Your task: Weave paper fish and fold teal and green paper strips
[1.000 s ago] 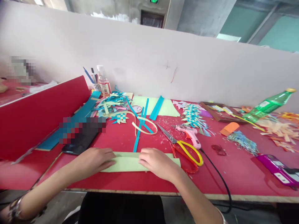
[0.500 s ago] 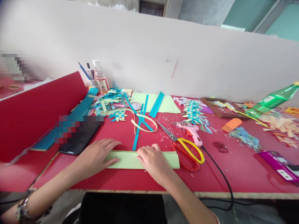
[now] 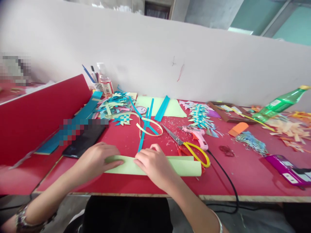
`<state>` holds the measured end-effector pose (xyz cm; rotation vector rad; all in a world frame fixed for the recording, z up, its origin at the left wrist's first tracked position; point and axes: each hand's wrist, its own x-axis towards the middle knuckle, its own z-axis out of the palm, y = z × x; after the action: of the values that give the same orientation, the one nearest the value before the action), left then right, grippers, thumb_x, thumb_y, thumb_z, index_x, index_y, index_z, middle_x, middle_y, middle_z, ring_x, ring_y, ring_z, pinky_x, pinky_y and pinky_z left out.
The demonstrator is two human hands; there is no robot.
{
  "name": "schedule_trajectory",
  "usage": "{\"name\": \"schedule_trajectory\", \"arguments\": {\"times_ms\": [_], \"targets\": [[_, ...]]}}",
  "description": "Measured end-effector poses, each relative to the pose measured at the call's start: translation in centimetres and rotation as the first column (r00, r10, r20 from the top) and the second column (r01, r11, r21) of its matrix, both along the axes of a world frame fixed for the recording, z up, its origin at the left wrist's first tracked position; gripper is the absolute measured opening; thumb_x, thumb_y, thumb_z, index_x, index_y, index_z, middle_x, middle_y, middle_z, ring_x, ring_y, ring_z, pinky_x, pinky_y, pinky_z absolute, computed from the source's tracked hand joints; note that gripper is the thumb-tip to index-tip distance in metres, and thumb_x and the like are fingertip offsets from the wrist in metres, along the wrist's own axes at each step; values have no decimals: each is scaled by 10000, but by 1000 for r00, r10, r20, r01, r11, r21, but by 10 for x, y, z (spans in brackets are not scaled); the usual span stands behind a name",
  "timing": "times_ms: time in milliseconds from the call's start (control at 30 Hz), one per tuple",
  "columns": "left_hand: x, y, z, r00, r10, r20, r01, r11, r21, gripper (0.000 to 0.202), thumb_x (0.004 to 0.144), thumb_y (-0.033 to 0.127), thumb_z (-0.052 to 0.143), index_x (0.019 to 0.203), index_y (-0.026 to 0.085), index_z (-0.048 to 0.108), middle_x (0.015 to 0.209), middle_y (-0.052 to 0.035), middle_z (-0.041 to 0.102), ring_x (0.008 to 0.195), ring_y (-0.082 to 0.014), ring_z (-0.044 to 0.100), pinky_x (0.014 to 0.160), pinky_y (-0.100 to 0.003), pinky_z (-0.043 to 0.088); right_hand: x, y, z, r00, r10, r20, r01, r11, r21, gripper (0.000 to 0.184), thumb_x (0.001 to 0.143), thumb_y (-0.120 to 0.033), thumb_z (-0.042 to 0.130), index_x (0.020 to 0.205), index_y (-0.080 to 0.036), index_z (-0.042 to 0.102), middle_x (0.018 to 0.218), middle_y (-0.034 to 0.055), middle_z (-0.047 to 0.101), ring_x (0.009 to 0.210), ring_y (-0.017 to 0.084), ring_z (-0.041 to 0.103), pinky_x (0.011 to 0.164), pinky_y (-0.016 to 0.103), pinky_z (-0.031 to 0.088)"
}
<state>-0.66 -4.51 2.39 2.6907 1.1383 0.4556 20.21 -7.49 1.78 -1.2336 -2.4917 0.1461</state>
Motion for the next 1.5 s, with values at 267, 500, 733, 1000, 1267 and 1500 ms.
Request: {"name": "schedule_trajectory", "arguments": {"times_ms": [267, 500, 733, 1000, 1267, 1500], "targets": [[-14, -9, -3, 843, 379, 381, -101, 808, -581, 357, 736, 440, 507, 923, 144, 573, 839, -24, 617, 736, -143, 541, 618, -194, 403, 17, -4, 13, 996, -54, -65, 51, 998, -46, 278, 893, -259, 317, 694, -181, 494, 649, -17, 557, 603, 96, 451, 755, 277, 265], [-4, -18, -18, 695, 553, 460, 35, 613, -789, 363, 725, 455, 516, 768, 111, 624, 743, -37, 641, 699, -172, 566, 601, -222, 431, 19, 0, 15, 999, -37, -38, 36, 999, -28, 279, 887, -255, 328, 676, -185, 497, 634, -26, 548, 599, 93, 441, 789, 280, 281], [7, -24, -16, 714, 507, 484, -124, 771, -624, 347, 732, 425, 510, 640, 105, 607, 650, -25, 586, 599, -128, 505, 545, -208, 392, 6, -3, 17, 994, -56, -89, 54, 998, -33, 158, 832, -334, 440, 861, -197, 513, 805, 11, 606, 738, 141, 492, 743, 274, 323], [14, -30, -8, 758, 426, 494, -99, 824, -558, 354, 760, 416, 470, 622, 114, 594, 579, 3, 514, 558, -104, 442, 510, -189, 348, -5, -4, 23, 995, -6, -98, 0, 998, -63, 305, 871, -356, 350, 652, -192, 486, 567, -26, 520, 560, 102, 420, 627, 224, 315], [13, -36, -5, 749, 440, 496, -74, 799, -597, 351, 753, 415, 470, 657, 109, 612, 587, -3, 537, 561, -108, 451, 514, -189, 365, -4, -7, 26, 998, 13, -66, -15, 999, -34, 393, 878, -376, 315, 568, -185, 463, 488, -39, 430, 516, 92, 353, 624, 214, 304], [16, -41, -2, 724, 464, 510, -25, 757, -653, 372, 734, 442, 488, 610, 106, 588, 591, 0, 537, 549, -100, 448, 491, -177, 347, -2, -14, 29, 999, -36, -17, 35, 999, -36, 410, 880, -368, 303, 538, -182, 434, 469, -24, 410, 546, 111, 379, 559, 208, 290]]}}
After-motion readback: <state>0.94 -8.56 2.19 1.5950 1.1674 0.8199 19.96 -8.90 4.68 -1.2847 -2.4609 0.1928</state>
